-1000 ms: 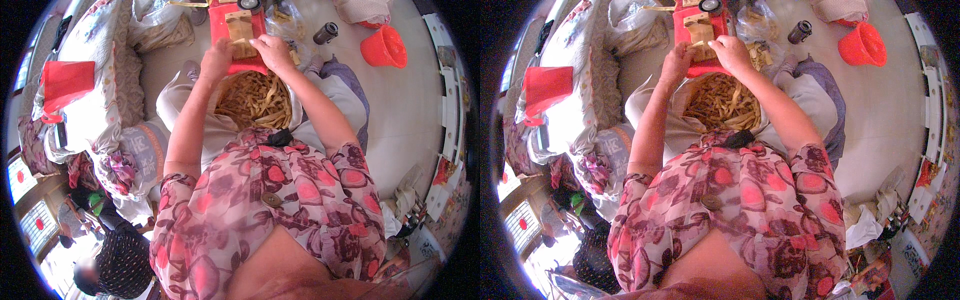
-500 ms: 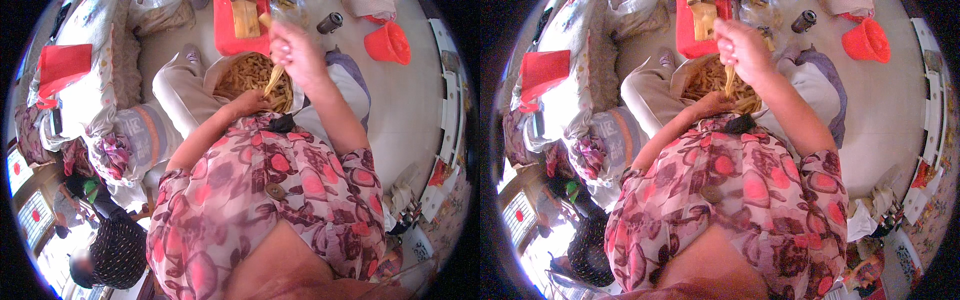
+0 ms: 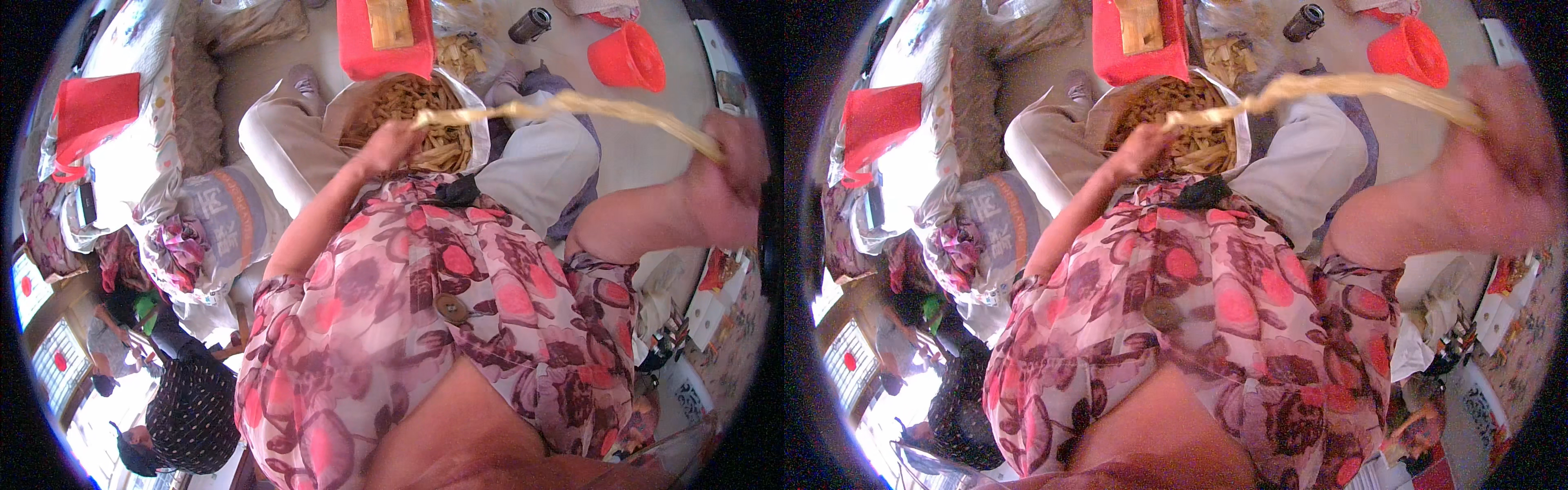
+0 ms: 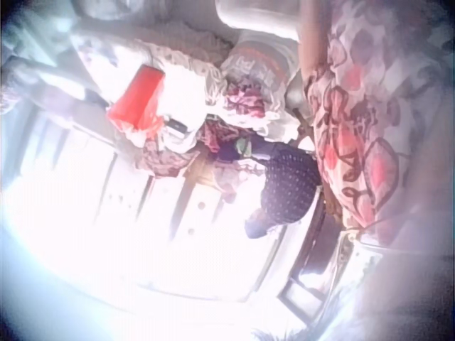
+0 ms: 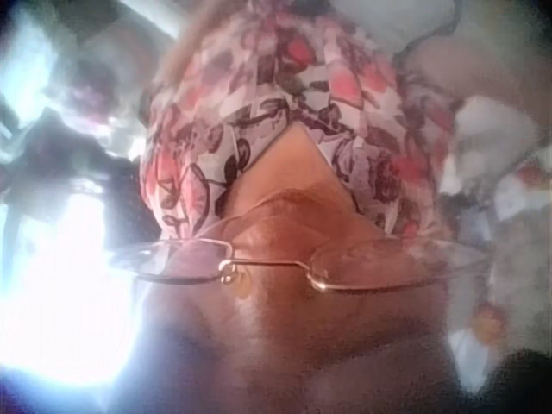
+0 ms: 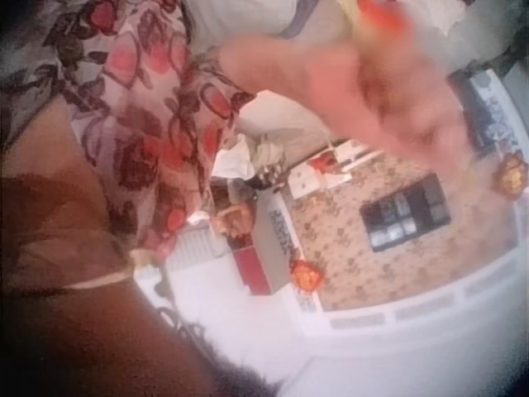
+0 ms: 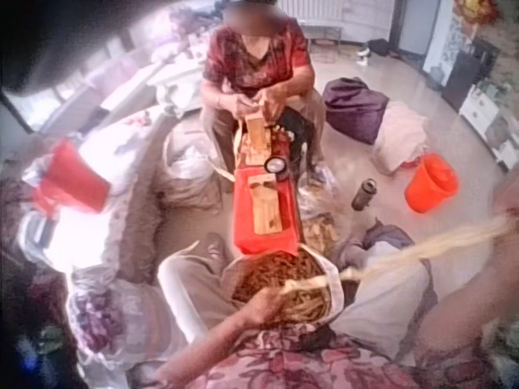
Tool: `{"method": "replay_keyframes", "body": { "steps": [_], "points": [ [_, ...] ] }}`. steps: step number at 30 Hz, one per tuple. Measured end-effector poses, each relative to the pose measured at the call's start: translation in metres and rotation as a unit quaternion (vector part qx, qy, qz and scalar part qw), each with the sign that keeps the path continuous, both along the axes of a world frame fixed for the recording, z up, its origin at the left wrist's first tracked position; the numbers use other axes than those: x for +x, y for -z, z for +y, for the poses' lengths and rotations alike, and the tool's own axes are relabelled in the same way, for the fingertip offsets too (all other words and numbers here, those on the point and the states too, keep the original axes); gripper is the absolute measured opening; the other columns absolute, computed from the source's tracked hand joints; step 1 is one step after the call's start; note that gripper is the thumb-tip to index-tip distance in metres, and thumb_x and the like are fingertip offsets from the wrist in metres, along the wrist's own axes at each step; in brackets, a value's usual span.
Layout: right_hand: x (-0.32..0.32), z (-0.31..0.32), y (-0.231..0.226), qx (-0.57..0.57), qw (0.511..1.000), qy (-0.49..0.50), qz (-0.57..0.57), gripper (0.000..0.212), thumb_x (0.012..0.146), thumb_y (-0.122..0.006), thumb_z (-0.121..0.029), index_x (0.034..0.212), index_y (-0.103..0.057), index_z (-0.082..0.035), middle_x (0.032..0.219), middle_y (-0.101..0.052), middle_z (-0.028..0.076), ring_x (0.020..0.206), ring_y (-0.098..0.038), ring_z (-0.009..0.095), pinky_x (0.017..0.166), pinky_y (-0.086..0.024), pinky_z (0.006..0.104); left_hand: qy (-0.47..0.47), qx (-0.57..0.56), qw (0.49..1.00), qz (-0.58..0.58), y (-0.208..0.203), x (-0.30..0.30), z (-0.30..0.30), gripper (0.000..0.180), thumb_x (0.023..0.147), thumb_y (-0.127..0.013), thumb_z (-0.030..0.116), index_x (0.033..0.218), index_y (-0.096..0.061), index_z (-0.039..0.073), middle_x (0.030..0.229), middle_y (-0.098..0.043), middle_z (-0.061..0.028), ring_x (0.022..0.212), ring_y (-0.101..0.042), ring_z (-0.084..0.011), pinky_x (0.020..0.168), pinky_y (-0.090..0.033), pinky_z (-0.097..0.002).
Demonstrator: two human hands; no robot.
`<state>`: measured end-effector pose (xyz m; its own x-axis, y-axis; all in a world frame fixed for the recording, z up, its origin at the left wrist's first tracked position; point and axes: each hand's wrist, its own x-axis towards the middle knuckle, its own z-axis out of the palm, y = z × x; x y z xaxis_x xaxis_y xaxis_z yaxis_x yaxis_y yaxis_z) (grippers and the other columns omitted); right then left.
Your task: The person processes long strips of food material by hand using a small wooden manual slicer, feeding the strips through the tool and collecting the processed pieces in a large bowl.
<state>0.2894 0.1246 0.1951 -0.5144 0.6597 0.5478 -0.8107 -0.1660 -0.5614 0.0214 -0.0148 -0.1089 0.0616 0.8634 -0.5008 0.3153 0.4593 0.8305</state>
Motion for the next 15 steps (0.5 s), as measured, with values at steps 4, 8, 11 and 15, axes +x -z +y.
{"method": "replay_keyframes", "body": {
  "steps": [4, 8, 11, 15],
  "points": [
    [-0.030, -0.011, 0.035, -0.114, 0.992, 0.026, -0.056, 0.019, 0.091, -0.042, -0.015, 0.074, -0.041, -0.008, 0.050, -0.030, -0.005, 0.044, -0.026, 0.006, 0.046, -0.023, 0.0225, -0.148, 0.091, 0.968, -0.182, -0.105, -0.026, 0.009, 0.034, 0.094, -0.044, 0.027, 0.066, -0.050, 0.009, 0.053, -0.047, 0.0025, 0.046, -0.043, -0.0069, 0.042, -0.031, -0.0224],
    [-0.055, -0.018, 0.060, -0.207, 0.969, 0.020, -0.134, 0.027, 0.095, -0.040, -0.024, 0.075, -0.042, -0.006, 0.050, -0.027, -0.007, 0.044, -0.025, 0.005, 0.044, -0.022, 0.0210, -0.258, 0.239, 0.899, -0.261, -0.185, -0.031, -0.005, 0.014, 0.087, -0.045, 0.013, 0.084, -0.053, 0.002, 0.057, -0.046, -0.0008, 0.043, -0.039, -0.0079, 0.039, -0.032, -0.0217],
    [-0.068, -0.018, 0.084, -0.199, 0.968, -0.020, -0.150, 0.034, 0.094, -0.042, -0.035, 0.077, -0.047, -0.006, 0.047, -0.027, -0.005, 0.040, -0.026, 0.007, 0.039, -0.023, 0.0216, -0.176, 0.467, 0.806, -0.319, -0.224, -0.044, -0.015, 0.015, 0.084, -0.055, 0.028, 0.081, -0.052, 0.013, 0.066, -0.046, 0.0037, 0.053, -0.043, -0.0091, 0.059, -0.040, -0.0339],
    [-0.082, -0.021, 0.095, -0.254, 0.941, -0.022, -0.224, 0.032, 0.094, -0.043, -0.034, 0.075, -0.047, -0.009, 0.049, -0.027, -0.006, 0.042, -0.028, 0.007, 0.042, -0.025, 0.0207, -0.038, 0.625, 0.696, -0.352, -0.261, -0.064, -0.025, 0.017, 0.082, -0.059, 0.031, 0.077, -0.054, 0.016, 0.075, -0.048, 0.0030, 0.064, -0.048, -0.0120, 0.071, -0.044, -0.0387]
  ]
}}
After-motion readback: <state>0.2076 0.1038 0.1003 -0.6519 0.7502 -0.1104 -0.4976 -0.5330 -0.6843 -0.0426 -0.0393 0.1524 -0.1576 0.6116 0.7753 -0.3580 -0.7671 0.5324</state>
